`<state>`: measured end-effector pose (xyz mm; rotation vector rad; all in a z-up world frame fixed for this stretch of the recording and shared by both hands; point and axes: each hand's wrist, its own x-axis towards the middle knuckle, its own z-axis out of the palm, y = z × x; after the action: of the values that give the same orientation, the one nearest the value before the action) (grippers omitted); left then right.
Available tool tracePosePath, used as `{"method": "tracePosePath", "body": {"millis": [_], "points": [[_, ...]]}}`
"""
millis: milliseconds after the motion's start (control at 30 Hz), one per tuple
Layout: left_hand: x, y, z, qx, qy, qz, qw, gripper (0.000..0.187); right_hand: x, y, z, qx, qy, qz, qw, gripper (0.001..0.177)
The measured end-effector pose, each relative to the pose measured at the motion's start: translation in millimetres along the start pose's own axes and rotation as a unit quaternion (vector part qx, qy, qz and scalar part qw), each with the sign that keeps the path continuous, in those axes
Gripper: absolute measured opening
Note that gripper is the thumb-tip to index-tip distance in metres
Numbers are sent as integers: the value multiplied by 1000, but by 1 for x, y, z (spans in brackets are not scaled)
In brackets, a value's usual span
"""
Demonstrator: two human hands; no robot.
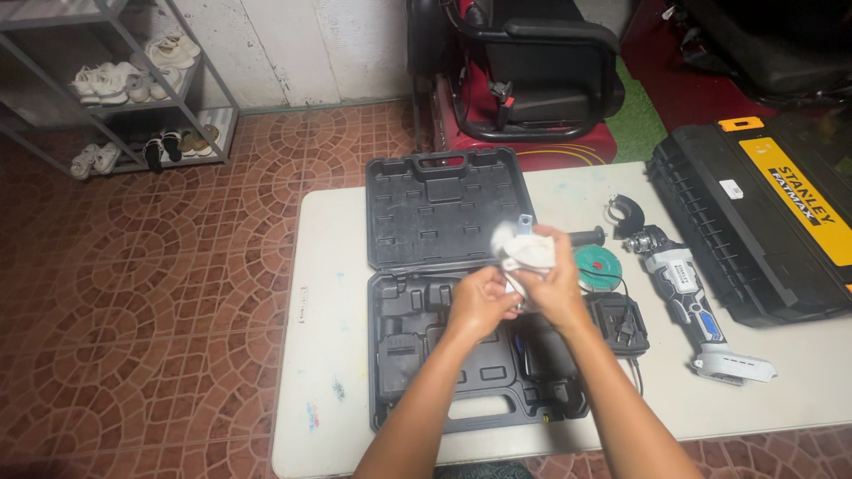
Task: The person wipes several power tools and accessories with a white cloth. They clean a battery charger, a cordless drill, a drill chuck, and a battery pack, placing each item back into a black plastic case on a white table.
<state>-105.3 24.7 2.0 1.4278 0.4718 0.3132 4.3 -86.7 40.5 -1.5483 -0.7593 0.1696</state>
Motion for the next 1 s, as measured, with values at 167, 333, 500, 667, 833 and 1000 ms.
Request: {"method": "tracePosePath", "body": {"millis": [167,333,500,667,833,1000], "points": [[3,3,-5,-34,1,10,999,23,11,13,7,-119,99,19,988,35],[8,9,-9,-61,45,40,996,21,0,21,6,-29,17,18,999,46],[8,14,-8,51,26,11,998,19,2,8,10,-167,41,74,982,34],[9,16,-3,1,24,-8,1000,18,-1,-23,4,-91,137,0,986,43],[10,21,-10,219,104,159,957,21,-11,-57,9,-375,-3,-287,881,59],[16,21,-36,-5,7,-38,999,23,8,-88,-16,-342,-76,-272,896,58]]}}
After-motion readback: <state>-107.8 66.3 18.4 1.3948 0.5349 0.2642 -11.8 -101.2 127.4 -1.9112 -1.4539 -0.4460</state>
